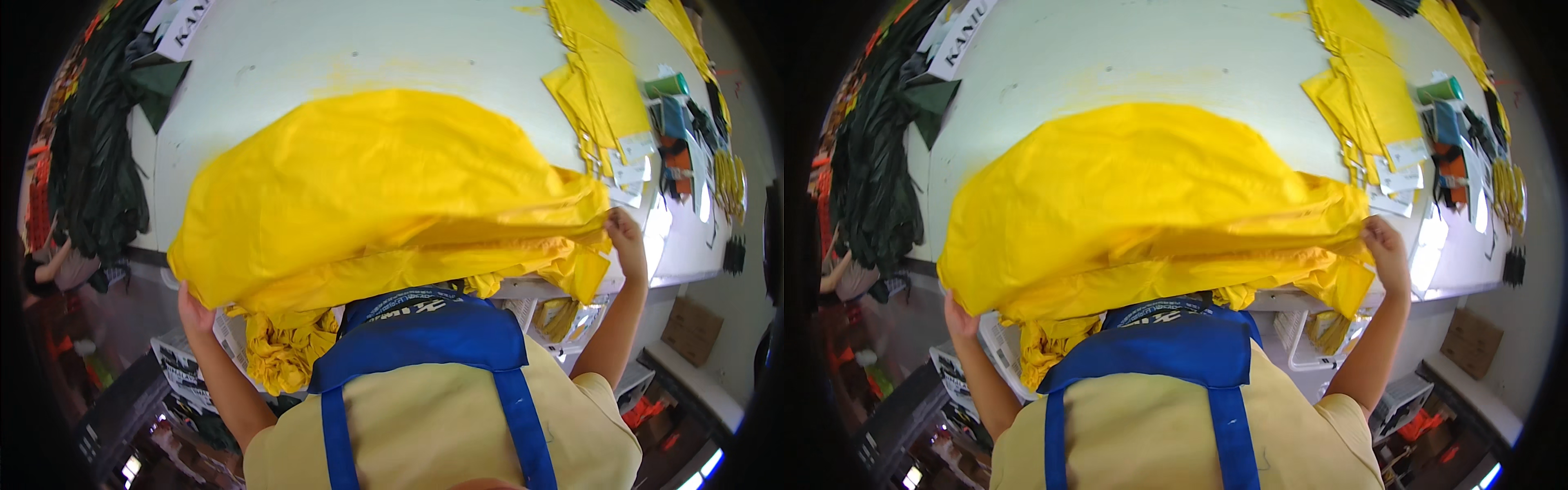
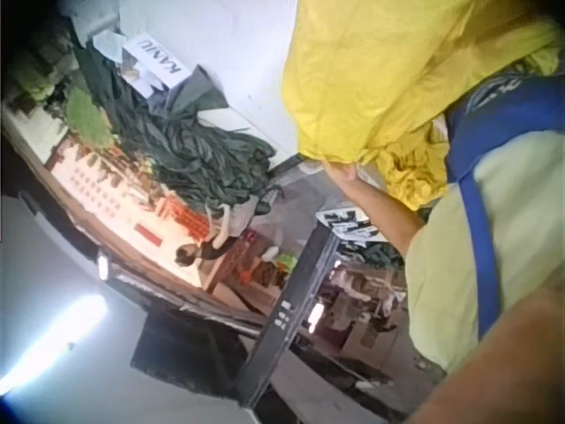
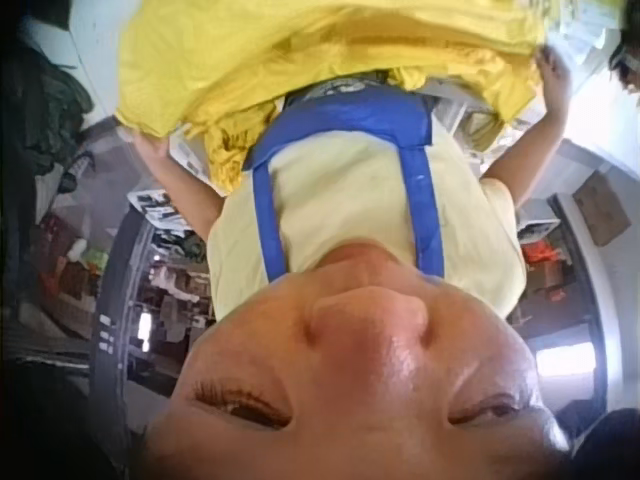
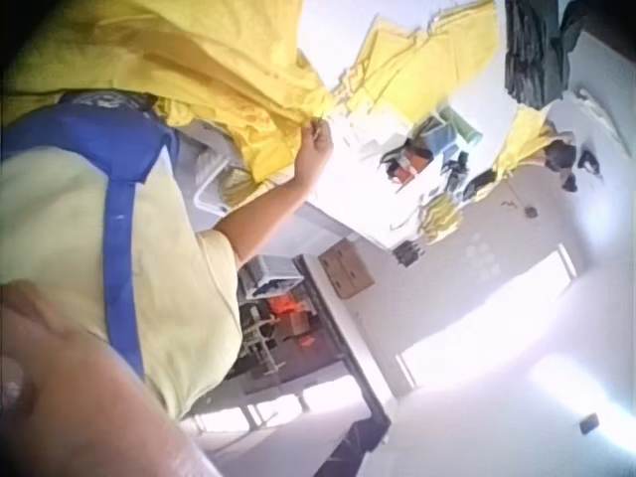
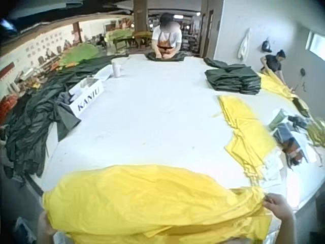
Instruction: The person folds a yellow raincoat on a white table, trims loose threads with scissors, and places the folded item into a plastic bag. The person repeats this process with another yellow raincoat.
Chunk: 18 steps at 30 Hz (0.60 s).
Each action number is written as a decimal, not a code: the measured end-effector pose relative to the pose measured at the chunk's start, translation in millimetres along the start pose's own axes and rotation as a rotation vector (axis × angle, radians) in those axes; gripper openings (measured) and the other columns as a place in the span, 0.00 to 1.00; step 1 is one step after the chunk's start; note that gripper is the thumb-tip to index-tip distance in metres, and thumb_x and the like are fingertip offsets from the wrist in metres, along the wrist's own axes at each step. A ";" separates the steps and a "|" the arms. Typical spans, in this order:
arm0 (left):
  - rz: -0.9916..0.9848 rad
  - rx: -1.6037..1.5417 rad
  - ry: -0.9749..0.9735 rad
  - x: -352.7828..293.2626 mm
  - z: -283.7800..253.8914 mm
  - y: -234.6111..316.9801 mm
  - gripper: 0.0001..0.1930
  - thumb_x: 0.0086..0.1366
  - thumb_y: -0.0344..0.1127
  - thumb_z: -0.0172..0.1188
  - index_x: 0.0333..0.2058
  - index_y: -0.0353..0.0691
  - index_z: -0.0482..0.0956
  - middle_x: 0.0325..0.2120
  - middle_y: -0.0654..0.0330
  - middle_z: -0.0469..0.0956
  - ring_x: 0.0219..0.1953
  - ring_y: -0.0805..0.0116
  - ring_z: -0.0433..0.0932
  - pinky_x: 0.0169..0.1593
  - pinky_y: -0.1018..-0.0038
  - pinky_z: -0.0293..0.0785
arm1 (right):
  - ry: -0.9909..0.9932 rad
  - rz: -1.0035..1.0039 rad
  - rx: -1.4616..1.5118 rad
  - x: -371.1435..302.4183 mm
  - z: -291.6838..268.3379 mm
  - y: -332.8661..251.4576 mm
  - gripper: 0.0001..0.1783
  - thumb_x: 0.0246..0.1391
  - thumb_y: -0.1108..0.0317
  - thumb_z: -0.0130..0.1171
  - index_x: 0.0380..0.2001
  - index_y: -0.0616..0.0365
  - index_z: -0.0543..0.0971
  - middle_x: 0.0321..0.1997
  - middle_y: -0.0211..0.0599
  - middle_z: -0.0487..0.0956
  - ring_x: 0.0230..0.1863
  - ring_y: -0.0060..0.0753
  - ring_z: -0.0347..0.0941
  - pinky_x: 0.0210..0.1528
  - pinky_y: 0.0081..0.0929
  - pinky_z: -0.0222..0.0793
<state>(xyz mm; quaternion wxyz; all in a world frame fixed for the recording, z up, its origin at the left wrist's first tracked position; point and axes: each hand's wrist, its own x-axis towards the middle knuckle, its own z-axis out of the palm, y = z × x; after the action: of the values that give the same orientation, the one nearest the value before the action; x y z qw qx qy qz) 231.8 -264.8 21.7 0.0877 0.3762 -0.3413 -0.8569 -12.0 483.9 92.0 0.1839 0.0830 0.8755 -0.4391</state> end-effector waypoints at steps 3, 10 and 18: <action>0.007 0.147 0.104 12.3 -36.3 -8.6 0.19 0.65 0.33 0.47 0.55 0.38 0.66 0.53 0.55 0.72 0.53 0.57 0.72 0.56 0.61 0.69 | -0.114 0.149 -0.011 -13.9 -1.7 -4.9 0.04 0.53 0.70 0.55 0.31 0.57 0.72 0.24 0.17 0.64 0.26 0.12 0.58 0.28 0.14 0.55; -0.036 0.346 0.297 26.8 -31.7 -4.0 0.24 0.60 0.24 0.51 0.56 0.42 0.64 0.50 0.57 0.73 0.50 0.58 0.74 0.47 0.65 0.76 | -0.233 0.093 0.068 11.5 -8.0 -14.6 0.06 0.52 0.68 0.57 0.30 0.55 0.71 0.24 0.17 0.64 0.26 0.12 0.57 0.28 0.13 0.54; 0.085 0.335 0.299 15.2 -38.7 -19.7 0.22 0.62 0.25 0.50 0.55 0.43 0.64 0.50 0.56 0.72 0.49 0.58 0.74 0.46 0.64 0.76 | -0.133 0.116 0.146 -16.1 10.1 0.0 0.06 0.50 0.71 0.58 0.28 0.57 0.70 0.25 0.19 0.65 0.29 0.14 0.59 0.33 0.15 0.56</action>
<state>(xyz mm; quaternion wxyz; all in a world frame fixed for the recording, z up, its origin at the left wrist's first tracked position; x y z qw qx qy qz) 250.5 -276.3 -18.7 0.1098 0.4934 -0.4774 -0.7187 5.2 476.1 92.9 0.2602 0.1171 0.8207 -0.4950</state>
